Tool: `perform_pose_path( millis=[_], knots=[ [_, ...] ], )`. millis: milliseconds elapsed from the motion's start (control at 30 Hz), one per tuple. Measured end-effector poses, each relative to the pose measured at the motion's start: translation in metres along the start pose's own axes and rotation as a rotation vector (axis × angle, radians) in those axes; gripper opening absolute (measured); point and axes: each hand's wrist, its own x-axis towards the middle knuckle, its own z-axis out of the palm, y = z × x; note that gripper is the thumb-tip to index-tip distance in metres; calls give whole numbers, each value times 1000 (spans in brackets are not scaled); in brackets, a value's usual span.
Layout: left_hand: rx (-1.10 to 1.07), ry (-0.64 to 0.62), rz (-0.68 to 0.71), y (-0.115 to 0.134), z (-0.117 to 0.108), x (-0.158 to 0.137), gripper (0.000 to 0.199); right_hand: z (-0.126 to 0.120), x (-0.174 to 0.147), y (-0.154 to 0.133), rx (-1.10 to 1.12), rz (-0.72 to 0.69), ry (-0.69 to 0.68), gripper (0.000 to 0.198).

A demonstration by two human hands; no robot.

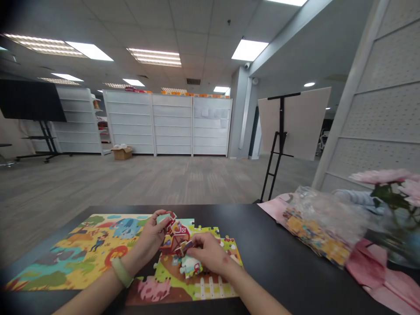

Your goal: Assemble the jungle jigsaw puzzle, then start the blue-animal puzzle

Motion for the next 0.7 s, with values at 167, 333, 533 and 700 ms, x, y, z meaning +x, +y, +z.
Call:
perform_pose_path(
  millis=[167,333,533,700],
  knots=[
    [111,-90,-57,-10,2,-5,44,4,1,1,182,73,-26,26],
    [324,-327,-3,-14,18,-27,30,5,5,15,174,82,113,48],
    [716,-356,217,-8,15,-28,30,0,7,16,178,3,149,49],
    [743,-320,161,-12,7,-20,33,-1,8,10,-48,-227,237,24]
  ],
)
